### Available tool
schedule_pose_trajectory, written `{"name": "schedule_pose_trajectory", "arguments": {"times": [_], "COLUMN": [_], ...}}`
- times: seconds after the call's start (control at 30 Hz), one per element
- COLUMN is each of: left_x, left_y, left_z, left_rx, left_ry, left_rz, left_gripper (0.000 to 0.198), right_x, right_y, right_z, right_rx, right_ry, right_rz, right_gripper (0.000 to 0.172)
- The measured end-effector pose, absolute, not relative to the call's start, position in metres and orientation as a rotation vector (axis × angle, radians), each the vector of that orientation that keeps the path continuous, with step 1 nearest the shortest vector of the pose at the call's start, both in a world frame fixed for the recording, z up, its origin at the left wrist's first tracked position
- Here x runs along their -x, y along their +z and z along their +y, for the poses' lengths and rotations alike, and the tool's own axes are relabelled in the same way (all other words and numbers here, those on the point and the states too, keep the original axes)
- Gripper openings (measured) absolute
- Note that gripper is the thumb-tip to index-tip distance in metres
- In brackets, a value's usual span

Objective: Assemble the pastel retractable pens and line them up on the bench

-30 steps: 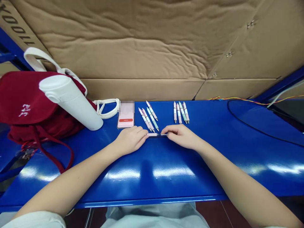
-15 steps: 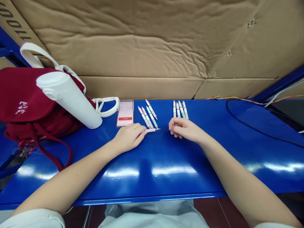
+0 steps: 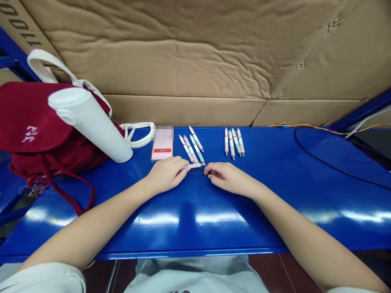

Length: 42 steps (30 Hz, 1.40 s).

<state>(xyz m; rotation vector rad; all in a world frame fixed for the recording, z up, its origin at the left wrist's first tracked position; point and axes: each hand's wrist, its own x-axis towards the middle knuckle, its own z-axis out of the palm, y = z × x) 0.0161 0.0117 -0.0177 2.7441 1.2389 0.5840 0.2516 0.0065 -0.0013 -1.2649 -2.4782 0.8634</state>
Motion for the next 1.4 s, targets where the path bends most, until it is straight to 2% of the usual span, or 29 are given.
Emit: {"name": "schedule_pose_trajectory", "arguments": {"times": [0.33,0.67,0.83,1.4], "left_x": [-0.016,-0.015,-0.015,-0.016], "left_y": [-0.017,-0.018,-0.018,-0.018], "left_z": [0.012,0.012,0.013,0.013], "left_rx": [-2.728,-2.747,-2.741,-2.750], "left_ry": [0.540,0.514,0.522,0.525], "left_rz": [1.238,1.221,1.214,1.196], "left_gripper": [0.028,0.028,0.027,0.025], "right_x": [-0.263,-0.264,-0.256,-0.251], "right_y": [0.001,0.003,0.001,0.005], "right_z": [0.016,0.012,0.007,0.006], "right_rx": [1.304,1.328,1.266,1.310], "right_ry": [0.780,0.501,0.496,0.445], "right_rz": [-2.450,-2.604,-2.654,-2.527], "right_gripper": [0.010,0.028,0.014,0.011]}}
